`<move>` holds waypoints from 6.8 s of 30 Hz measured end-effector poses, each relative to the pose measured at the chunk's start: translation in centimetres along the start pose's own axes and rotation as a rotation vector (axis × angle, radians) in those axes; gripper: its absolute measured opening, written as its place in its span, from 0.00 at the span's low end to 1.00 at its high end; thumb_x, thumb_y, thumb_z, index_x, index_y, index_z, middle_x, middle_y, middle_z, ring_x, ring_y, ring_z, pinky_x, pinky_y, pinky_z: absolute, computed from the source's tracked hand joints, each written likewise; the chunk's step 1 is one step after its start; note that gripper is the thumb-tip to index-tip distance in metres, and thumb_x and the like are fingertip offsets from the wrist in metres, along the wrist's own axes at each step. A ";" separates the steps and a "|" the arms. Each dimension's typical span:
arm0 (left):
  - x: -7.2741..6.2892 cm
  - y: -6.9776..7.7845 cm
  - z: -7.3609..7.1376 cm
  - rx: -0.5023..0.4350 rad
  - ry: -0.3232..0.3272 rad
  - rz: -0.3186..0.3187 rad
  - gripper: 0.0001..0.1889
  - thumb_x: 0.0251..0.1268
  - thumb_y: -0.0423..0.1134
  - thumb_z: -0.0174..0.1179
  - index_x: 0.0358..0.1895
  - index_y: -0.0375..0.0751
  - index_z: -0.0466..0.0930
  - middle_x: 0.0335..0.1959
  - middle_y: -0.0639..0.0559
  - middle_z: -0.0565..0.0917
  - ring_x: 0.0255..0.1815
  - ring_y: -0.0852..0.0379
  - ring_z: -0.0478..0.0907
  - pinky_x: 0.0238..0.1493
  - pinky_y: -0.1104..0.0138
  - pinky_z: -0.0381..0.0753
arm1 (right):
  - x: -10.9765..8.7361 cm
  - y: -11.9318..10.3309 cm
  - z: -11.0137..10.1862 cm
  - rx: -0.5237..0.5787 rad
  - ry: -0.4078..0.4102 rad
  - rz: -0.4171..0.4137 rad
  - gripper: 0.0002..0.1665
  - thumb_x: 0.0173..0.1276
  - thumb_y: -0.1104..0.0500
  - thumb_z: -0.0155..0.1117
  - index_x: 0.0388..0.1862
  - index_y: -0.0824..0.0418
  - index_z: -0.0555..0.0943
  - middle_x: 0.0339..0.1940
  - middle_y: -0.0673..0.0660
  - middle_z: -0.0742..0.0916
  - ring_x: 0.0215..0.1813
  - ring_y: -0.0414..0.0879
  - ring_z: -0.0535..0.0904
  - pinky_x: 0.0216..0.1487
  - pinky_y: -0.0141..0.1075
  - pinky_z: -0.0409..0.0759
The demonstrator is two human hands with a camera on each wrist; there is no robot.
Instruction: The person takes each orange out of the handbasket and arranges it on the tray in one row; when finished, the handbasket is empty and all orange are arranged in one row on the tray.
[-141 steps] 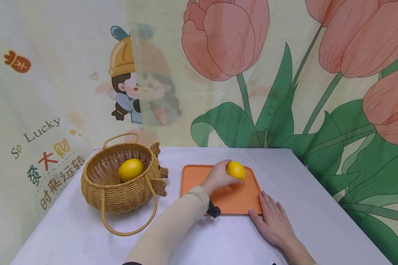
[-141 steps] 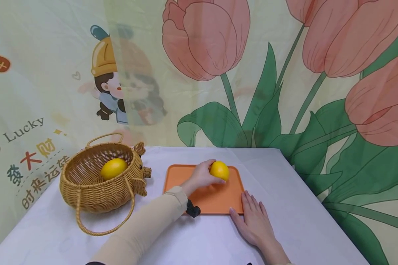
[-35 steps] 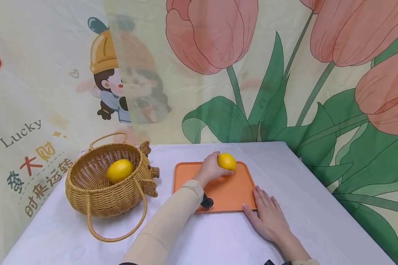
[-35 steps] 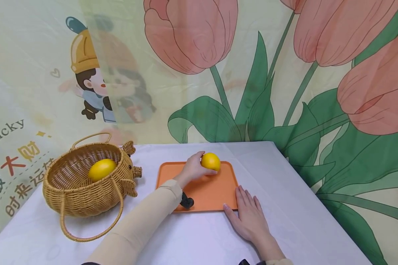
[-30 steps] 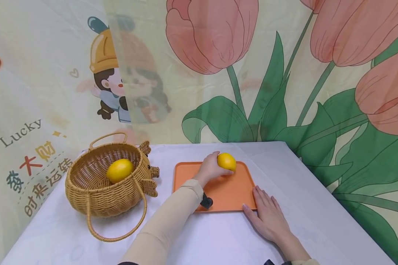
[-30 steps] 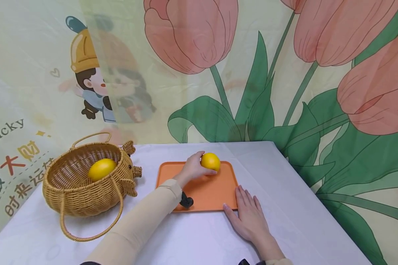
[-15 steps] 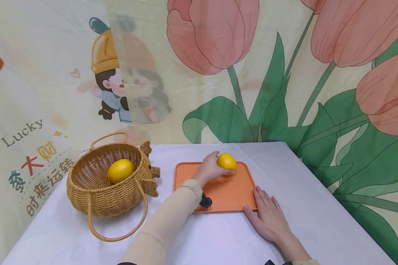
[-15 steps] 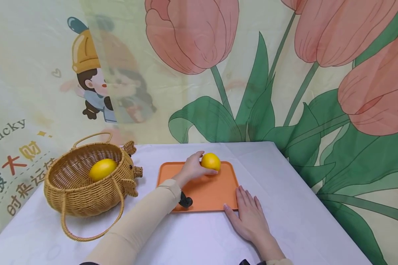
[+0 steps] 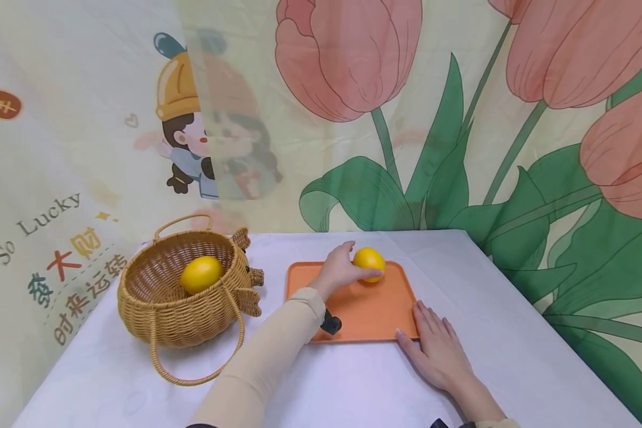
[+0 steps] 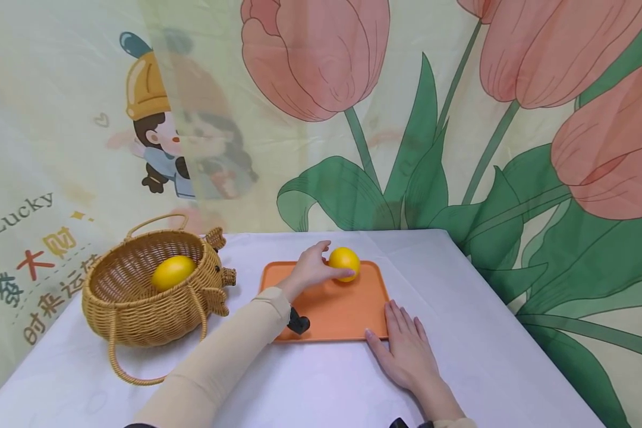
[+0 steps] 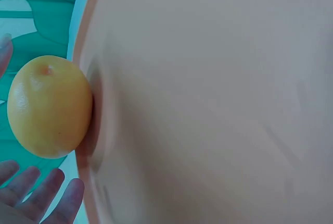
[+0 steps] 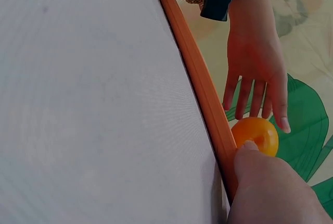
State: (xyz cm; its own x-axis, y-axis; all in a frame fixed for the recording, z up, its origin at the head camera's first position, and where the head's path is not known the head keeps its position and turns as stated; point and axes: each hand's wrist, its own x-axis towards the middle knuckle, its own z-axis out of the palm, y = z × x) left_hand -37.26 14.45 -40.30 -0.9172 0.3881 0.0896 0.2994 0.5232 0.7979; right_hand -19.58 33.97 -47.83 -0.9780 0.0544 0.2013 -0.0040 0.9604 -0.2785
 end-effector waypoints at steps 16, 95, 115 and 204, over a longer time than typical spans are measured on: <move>-0.6 1.6 -1.9 -0.002 0.001 0.051 0.55 0.51 0.64 0.75 0.79 0.40 0.62 0.74 0.45 0.70 0.70 0.46 0.70 0.67 0.53 0.72 | 0.0 -0.1 -0.2 0.009 -0.024 0.022 0.57 0.75 0.25 0.42 0.81 0.71 0.56 0.80 0.69 0.62 0.79 0.67 0.56 0.76 0.65 0.44; -8.8 -4.5 -26.7 -0.024 0.260 0.047 0.36 0.73 0.54 0.61 0.73 0.33 0.65 0.66 0.36 0.76 0.67 0.40 0.73 0.66 0.50 0.72 | 0.1 -0.3 0.0 0.013 -0.058 0.007 0.57 0.77 0.28 0.45 0.80 0.75 0.54 0.80 0.74 0.59 0.79 0.71 0.53 0.75 0.67 0.44; -8.3 -7.5 -31.2 0.342 0.005 0.049 0.16 0.69 0.48 0.67 0.45 0.36 0.84 0.42 0.42 0.87 0.46 0.45 0.80 0.50 0.53 0.77 | 0.6 -1.1 0.4 0.029 -0.056 -0.013 0.55 0.78 0.30 0.46 0.80 0.75 0.54 0.79 0.74 0.60 0.78 0.71 0.53 0.74 0.67 0.44; -9.4 -12.7 -29.8 0.299 -0.223 -0.288 0.44 0.50 0.46 0.80 0.72 0.42 0.69 0.55 0.37 0.76 0.44 0.46 0.76 0.42 0.53 0.82 | 0.7 0.1 -0.1 0.049 -0.102 -0.006 0.57 0.78 0.29 0.44 0.80 0.76 0.50 0.79 0.77 0.57 0.76 0.76 0.52 0.74 0.69 0.37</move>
State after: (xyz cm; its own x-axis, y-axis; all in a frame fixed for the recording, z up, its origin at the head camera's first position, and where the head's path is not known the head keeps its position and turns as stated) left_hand -40.27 -18.43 -33.52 -0.9051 0.3315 -0.2664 0.1337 0.8164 0.5618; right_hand -20.25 34.12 -47.56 -0.9940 0.0179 0.1076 -0.0180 0.9461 -0.3235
